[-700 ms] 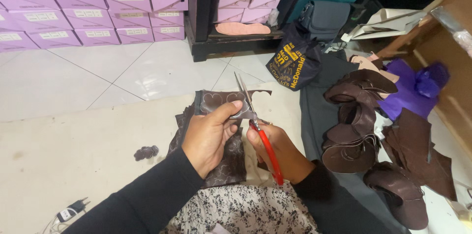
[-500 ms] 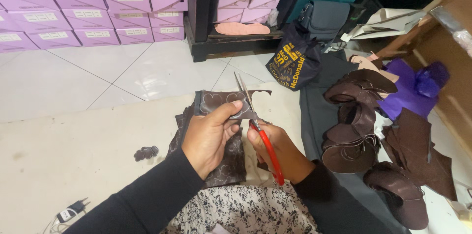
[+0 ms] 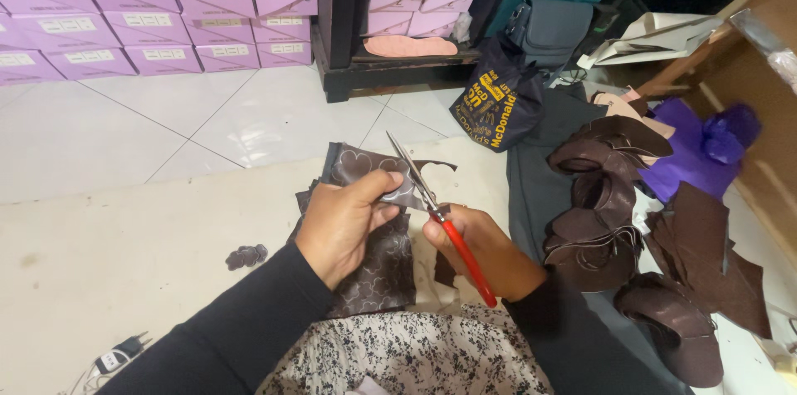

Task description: The person uses red-handled scissors to cut a dark brown patterned material into flower shapes. They hold the material with their left hand and cut with their right hand, placing the cut pieces on the floor.

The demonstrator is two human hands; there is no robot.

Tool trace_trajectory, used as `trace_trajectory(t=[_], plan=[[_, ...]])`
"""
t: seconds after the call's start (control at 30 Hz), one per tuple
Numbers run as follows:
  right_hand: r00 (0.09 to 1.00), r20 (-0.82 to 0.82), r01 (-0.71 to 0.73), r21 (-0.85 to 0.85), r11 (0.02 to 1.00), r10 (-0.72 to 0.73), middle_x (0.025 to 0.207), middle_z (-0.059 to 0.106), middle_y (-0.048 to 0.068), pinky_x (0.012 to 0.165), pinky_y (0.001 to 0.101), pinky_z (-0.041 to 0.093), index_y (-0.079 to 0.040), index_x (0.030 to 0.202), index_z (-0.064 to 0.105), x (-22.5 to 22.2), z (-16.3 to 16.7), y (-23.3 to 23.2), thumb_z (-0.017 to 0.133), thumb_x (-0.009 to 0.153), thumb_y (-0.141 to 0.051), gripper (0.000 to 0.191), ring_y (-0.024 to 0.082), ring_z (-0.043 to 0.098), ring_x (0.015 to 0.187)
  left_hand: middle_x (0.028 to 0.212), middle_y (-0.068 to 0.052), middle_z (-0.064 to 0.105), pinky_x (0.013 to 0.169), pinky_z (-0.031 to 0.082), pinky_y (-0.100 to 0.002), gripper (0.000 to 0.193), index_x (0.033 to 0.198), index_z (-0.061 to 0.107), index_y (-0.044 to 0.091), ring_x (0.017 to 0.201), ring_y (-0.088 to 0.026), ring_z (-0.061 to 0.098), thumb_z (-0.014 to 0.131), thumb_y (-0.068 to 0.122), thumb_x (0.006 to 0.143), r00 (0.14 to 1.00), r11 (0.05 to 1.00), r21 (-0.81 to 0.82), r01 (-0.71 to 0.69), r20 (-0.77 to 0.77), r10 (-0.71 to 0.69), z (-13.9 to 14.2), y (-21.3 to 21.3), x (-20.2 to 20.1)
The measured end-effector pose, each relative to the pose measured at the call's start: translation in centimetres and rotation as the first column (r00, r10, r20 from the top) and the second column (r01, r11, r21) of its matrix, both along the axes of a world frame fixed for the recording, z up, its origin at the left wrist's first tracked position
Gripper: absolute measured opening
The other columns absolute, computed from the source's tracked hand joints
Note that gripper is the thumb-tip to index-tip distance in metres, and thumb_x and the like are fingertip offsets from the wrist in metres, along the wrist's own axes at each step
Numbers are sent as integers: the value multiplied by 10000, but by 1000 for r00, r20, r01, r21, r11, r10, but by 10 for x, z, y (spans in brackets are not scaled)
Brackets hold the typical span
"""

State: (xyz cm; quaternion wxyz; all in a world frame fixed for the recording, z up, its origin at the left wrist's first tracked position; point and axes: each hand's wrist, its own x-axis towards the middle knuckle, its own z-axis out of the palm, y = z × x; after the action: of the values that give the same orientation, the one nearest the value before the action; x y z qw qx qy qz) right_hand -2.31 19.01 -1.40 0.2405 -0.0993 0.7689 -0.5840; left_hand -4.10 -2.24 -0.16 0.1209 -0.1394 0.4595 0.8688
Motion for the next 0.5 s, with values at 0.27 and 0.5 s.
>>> trace_trajectory(t=[0.27,0.5], plan=[[1000,-16,8,66,998,-7,590,437,-58,410,234,326,-91,827,572,-13,6,-3,549,964,-543,473,54,399,472,898,-86,748,694,583,-240,134,927,726,-30,769,-135,706,738,82,855,998,998,-22,51,40,-50,-5,-5,-21],[1000,9,-17,96,995,16,567,422,-63,408,243,301,-95,799,557,-5,12,-26,513,991,-514,463,54,377,467,914,-86,758,667,582,-262,174,994,727,-9,798,-152,731,707,74,842,996,994,-60,87,12,-87,-3,-33,-23]])
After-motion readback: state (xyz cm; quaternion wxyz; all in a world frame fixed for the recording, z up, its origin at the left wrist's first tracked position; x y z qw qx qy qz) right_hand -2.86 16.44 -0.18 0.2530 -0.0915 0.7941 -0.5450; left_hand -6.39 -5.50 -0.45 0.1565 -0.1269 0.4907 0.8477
